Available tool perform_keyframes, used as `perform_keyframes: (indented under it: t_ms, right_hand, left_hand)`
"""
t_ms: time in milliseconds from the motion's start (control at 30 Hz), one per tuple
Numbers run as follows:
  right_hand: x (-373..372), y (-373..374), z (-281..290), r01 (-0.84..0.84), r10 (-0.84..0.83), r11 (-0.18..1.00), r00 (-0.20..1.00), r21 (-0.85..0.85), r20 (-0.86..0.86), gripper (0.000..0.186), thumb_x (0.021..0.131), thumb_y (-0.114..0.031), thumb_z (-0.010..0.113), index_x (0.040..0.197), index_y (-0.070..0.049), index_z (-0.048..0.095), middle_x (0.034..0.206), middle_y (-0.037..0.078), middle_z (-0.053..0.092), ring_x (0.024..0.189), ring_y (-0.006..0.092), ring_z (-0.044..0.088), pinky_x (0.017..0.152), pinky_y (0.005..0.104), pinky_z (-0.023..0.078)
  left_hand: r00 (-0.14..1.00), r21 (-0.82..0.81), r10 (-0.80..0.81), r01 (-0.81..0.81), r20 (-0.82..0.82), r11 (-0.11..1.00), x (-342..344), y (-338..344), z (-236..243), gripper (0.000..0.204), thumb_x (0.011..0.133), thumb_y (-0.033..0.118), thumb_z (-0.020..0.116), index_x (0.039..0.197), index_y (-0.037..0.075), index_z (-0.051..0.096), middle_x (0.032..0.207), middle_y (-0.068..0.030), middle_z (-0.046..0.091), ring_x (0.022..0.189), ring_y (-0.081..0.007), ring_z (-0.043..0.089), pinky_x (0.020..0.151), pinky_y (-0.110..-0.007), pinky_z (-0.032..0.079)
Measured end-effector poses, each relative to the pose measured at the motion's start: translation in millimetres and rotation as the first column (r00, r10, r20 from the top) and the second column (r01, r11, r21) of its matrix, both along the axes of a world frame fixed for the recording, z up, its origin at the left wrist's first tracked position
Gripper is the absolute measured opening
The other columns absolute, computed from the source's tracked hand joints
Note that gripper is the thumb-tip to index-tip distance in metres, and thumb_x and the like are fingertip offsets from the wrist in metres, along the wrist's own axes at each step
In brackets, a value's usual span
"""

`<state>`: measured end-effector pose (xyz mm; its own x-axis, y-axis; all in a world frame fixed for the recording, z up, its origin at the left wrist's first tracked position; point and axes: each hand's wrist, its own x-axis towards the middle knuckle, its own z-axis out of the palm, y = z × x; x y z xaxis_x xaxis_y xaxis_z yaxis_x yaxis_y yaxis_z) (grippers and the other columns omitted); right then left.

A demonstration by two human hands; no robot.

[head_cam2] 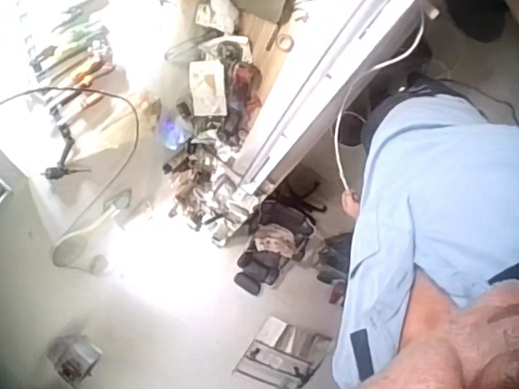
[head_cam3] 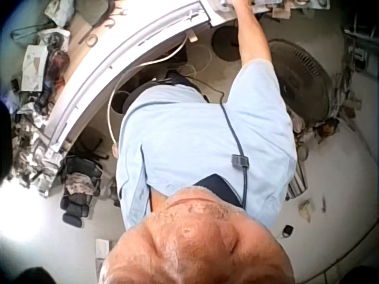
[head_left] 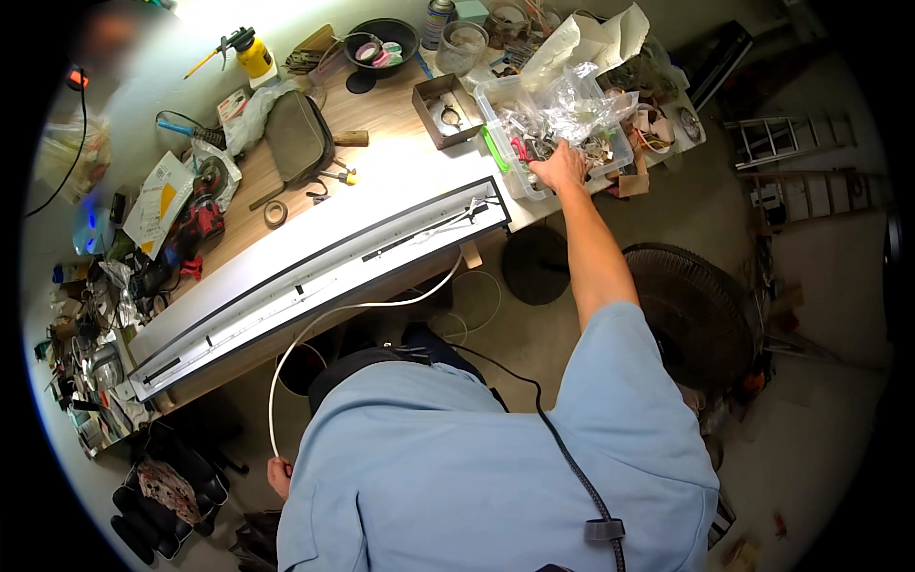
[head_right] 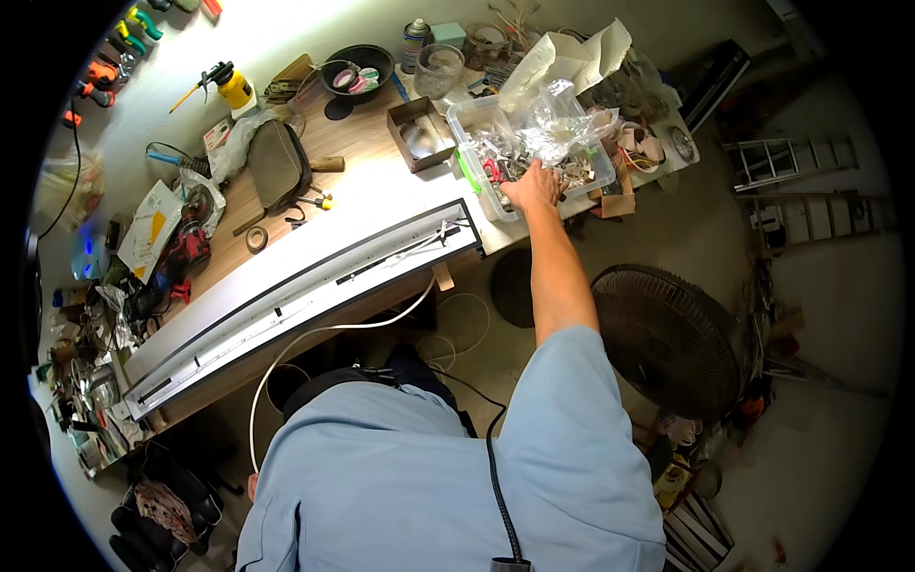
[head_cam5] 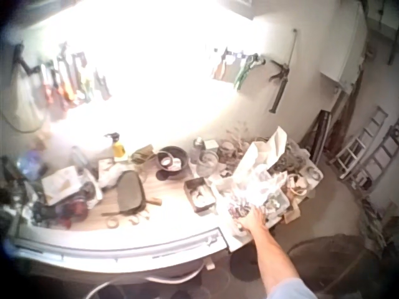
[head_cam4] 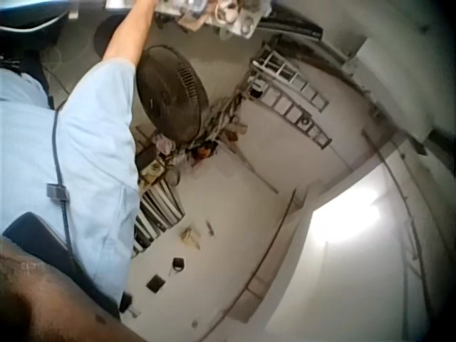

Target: The person strips the insulation from a white electrical cable using wire strippers and cuts the ends with scissors. They then twist the exposed copper wires and insert them into a white plastic connector, securing the connection. Finally, the person plugs the cable into a power source to test the long fluorescent light fixture, which illuminates.

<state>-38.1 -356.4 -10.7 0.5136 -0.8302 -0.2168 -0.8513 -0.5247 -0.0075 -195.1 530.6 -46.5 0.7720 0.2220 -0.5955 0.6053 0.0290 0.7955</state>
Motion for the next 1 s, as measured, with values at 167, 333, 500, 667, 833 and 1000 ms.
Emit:
perform_keyframes:
  t_ms: [167,333,500,667,833,1000]
  right_hand:
    - [-15,9,16,-0.036,0.038,0.999,0.980,-0.016,0.194,0.084,0.067,-0.047,0.076,0.136,-0.005,0.050,0.130,0.020,0.060,0.131,0.0355,0.046,0.115,0.0468,0.027]
    - [-30,52,44,-0.207,-0.338,0.845,0.507,0.493,0.793,0.067,0.080,-0.029,0.070,0.135,0.002,0.049,0.124,0.019,0.062,0.116,0.0295,0.060,0.096,0.0405,0.049]
    - [-23,177,100,-0.782,-0.727,0.198,0.287,0.590,0.624,0.059,0.088,-0.005,0.044,0.145,0.007,0.034,0.142,0.026,0.049,0.132,0.0405,0.049,0.101,0.0525,0.052]
    - [14,320,147,-0.798,-0.858,-0.123,0.384,0.590,0.340,0.053,0.092,-0.005,0.047,0.144,-0.001,0.039,0.139,0.021,0.053,0.134,0.0396,0.047,0.097,0.0463,0.057]
    - [27,438,170,-0.658,-0.687,-0.106,0.591,0.746,0.423,0.052,0.093,-0.003,0.052,0.144,-0.008,0.041,0.110,0.013,0.062,0.094,0.0256,0.065,0.077,0.0410,0.059]
    - [31,506,180,-0.700,-0.400,-0.069,0.672,0.711,0.623,0.012,0.089,0.002,0.053,0.101,-0.001,0.053,0.085,0.006,0.056,0.067,0.0159,0.058,0.060,0.0294,0.051]
  left_hand:
    - [0.935,0.233,-0.338,0.307,0.107,0.923,14,-42,60,0.025,0.099,0.016,0.053,0.076,0.007,0.052,0.063,0.0063,0.043,0.053,-0.0023,0.035,0.046,-0.023,0.023]
    - [0.895,0.383,-0.406,0.315,0.183,0.868,40,-82,128,0.022,0.096,0.014,0.052,0.075,0.006,0.050,0.064,0.0062,0.041,0.060,-0.0028,0.035,0.053,-0.024,0.024]
    - [0.800,0.500,-0.506,0.309,0.323,0.809,92,-120,185,0.021,0.090,0.011,0.054,0.072,0.001,0.052,0.065,0.0009,0.043,0.062,-0.0084,0.039,0.055,-0.028,0.030]
    - [0.794,0.492,-0.529,0.346,0.299,0.799,138,-173,217,0.020,0.092,0.012,0.057,0.076,0.000,0.057,0.062,0.0011,0.044,0.060,-0.0075,0.040,0.053,-0.027,0.032]
    - [0.737,0.516,-0.576,0.359,0.354,0.778,170,-206,219,0.021,0.092,0.011,0.060,0.075,0.000,0.058,0.061,-0.0069,0.045,0.056,-0.0093,0.040,0.049,-0.031,0.035]
    - [0.636,0.627,-0.628,0.277,0.448,0.728,178,-205,210,0.014,0.087,0.014,0.062,0.080,0.003,0.063,0.076,-0.0156,0.058,0.069,-0.0354,0.059,0.062,-0.043,0.047]
